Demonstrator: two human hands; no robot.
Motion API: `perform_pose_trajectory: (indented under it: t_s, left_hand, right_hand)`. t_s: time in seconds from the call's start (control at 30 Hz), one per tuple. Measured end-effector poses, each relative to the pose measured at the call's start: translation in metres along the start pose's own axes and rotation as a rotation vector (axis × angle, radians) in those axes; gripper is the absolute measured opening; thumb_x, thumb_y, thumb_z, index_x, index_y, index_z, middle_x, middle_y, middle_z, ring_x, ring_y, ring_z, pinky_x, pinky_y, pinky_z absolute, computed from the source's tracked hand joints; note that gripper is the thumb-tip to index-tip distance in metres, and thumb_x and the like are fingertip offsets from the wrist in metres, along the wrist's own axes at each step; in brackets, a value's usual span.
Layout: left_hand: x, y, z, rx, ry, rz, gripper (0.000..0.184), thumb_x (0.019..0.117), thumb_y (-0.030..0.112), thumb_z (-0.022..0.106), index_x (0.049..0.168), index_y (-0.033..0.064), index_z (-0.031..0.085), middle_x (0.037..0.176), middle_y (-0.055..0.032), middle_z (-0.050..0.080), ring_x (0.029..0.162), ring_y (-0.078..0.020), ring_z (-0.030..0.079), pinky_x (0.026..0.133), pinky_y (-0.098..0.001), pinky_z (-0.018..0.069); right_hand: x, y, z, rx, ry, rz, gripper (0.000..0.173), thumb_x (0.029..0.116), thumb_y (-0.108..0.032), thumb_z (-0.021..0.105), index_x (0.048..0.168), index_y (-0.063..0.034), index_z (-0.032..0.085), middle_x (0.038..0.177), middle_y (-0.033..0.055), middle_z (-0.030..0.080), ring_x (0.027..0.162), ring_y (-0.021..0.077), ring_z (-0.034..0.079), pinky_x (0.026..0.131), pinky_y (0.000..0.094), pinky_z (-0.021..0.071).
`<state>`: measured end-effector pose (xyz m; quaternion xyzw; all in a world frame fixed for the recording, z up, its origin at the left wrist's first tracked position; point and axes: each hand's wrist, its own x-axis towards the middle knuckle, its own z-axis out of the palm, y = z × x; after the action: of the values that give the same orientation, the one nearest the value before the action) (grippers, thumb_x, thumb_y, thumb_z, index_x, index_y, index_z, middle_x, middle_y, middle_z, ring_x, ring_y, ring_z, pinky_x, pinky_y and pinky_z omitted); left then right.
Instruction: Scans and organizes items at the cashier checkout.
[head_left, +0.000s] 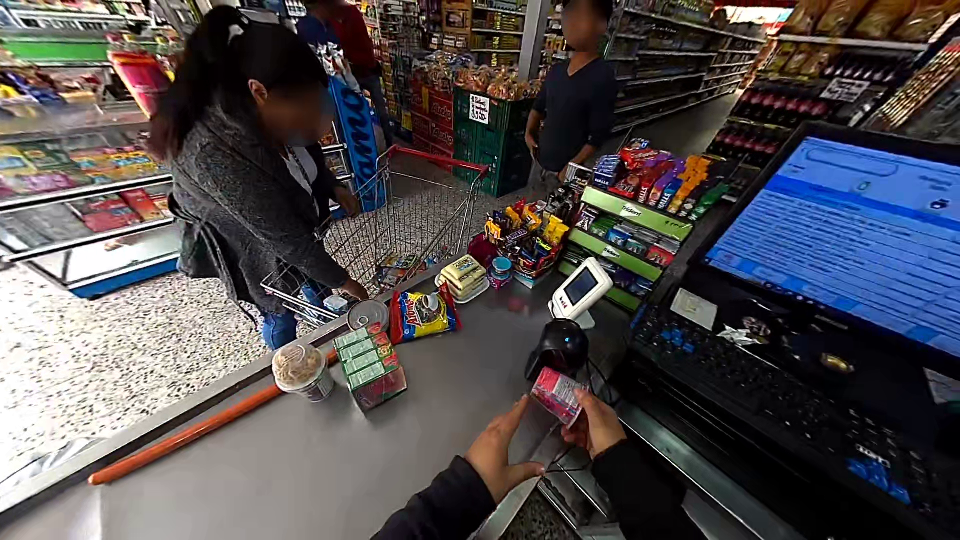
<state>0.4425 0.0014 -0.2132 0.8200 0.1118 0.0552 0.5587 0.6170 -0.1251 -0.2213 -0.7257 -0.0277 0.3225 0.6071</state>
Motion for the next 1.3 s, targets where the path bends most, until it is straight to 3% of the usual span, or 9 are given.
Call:
perform_pose_trajectory:
  t_s: [0.23, 0.47, 0.63, 0.73, 0.8, 0.87, 1.07, 1.17, 1.3]
  left_hand:
    - [-0.008, 0.003, 0.002, 0.031, -0.019, -0.101, 0.091, 0.0897, 0.027, 0.078, 0.160, 0.0000, 0.027, 0.163, -0.0185, 0.036, 0.149, -0.0288, 0.039, 0.120, -0.0444, 0.0353]
    - [-0.026, -0.001, -0.003, 0.043, 0.037, -0.196, 0.088, 0.0910, 0.025, 0.077, 0.159, -0.0008, 0.028, 0.160, -0.0205, 0.039, 0.147, -0.0301, 0.042, 0.118, -0.0450, 0.0398]
    - [-0.030, -0.007, -0.007, 0.030, 0.080, -0.194, 0.087, 0.0904, 0.024, 0.077, 0.158, -0.0025, 0.030, 0.158, -0.0221, 0.042, 0.144, -0.0312, 0.046, 0.114, -0.0455, 0.0435]
    - [-0.029, -0.007, -0.007, 0.015, 0.084, -0.193, 0.085, 0.0905, 0.023, 0.077, 0.157, -0.0019, 0.032, 0.156, -0.0217, 0.044, 0.143, -0.0303, 0.048, 0.113, -0.0441, 0.0450]
    - [-0.030, -0.008, -0.006, 0.007, 0.083, -0.198, 0.084, 0.0905, 0.023, 0.077, 0.157, -0.0014, 0.033, 0.156, -0.0210, 0.045, 0.142, -0.0297, 0.048, 0.112, -0.0438, 0.0457]
    - [-0.029, -0.010, -0.006, 0.010, 0.087, -0.196, 0.083, 0.0903, 0.023, 0.077, 0.157, -0.0017, 0.034, 0.156, -0.0211, 0.045, 0.141, -0.0308, 0.049, 0.111, -0.0444, 0.0467]
    - [-0.029, -0.008, -0.011, 0.062, 0.075, -0.252, 0.081, 0.0917, 0.025, 0.076, 0.156, -0.0014, 0.035, 0.157, -0.0223, 0.044, 0.142, -0.0330, 0.048, 0.114, -0.0465, 0.0436]
    - [-0.032, -0.017, -0.034, 0.309, 0.327, -0.252, 0.069, 0.0930, 0.030, 0.073, 0.149, -0.0029, 0.048, 0.154, -0.0221, 0.047, 0.146, -0.0359, 0.043, 0.122, -0.0479, 0.0320]
    - [-0.029, -0.023, -0.102, 0.748, 0.601, -0.410, 0.067, 0.0923, 0.038, 0.072, 0.146, 0.0024, 0.054, 0.156, -0.0253, 0.043, 0.149, -0.0447, 0.033, 0.122, -0.0631, 0.0227]
  right_hand:
    - [0.022, -0.008, -0.001, -0.096, 0.096, 0.202, 0.059, 0.1090, -0.051, 0.038, 0.099, 0.0011, 0.062, 0.062, 0.0097, 0.063, 0.046, 0.0158, 0.057, 0.043, 0.0295, 0.0473]
    - [0.021, -0.015, 0.005, 0.078, 0.020, 0.310, 0.059, 0.1073, -0.057, 0.034, 0.101, -0.0049, 0.061, 0.062, 0.0090, 0.061, 0.045, 0.0154, 0.055, 0.040, 0.0269, 0.0415]
    - [-0.018, -0.048, -0.002, 0.277, -0.211, -0.044, 0.056, 0.1111, -0.042, 0.016, 0.105, -0.0034, 0.056, 0.059, 0.0097, 0.066, 0.039, 0.0125, 0.058, 0.034, 0.0218, 0.0449]
    - [-0.009, -0.050, -0.008, -0.255, -0.079, -0.204, 0.029, 0.1092, -0.022, 0.045, 0.111, 0.0040, 0.058, 0.063, 0.0086, 0.063, 0.046, 0.0153, 0.060, 0.045, 0.0293, 0.0531]
    - [0.007, -0.044, -0.009, -0.796, 0.013, -0.085, 0.057, 0.0951, -0.047, 0.070, 0.122, 0.0030, 0.066, 0.100, 0.0209, 0.071, 0.086, 0.0310, 0.071, 0.082, 0.0481, 0.0583]
    - [0.012, -0.045, -0.008, -0.997, 0.031, -0.018, 0.075, 0.0881, -0.062, 0.070, 0.126, 0.0027, 0.066, 0.126, 0.0264, 0.066, 0.122, 0.0402, 0.062, 0.107, 0.0586, 0.0443]
    - [-0.010, -0.091, -0.002, -0.965, 0.076, -0.111, 0.064, 0.1003, -0.056, 0.057, 0.119, 0.0046, 0.067, 0.111, 0.0283, 0.069, 0.102, 0.0417, 0.068, 0.092, 0.0598, 0.0509]
    - [-0.004, -0.076, 0.029, -1.211, -0.118, -0.103, 0.077, 0.0910, -0.064, 0.065, 0.129, 0.0041, 0.063, 0.126, 0.0285, 0.065, 0.123, 0.0433, 0.060, 0.106, 0.0607, 0.0441]
    - [0.011, -0.058, 0.104, -1.419, -0.258, -0.232, 0.090, 0.0842, -0.067, 0.070, 0.146, -0.0048, 0.051, 0.140, 0.0247, 0.058, 0.129, 0.0412, 0.057, 0.106, 0.0586, 0.0457]
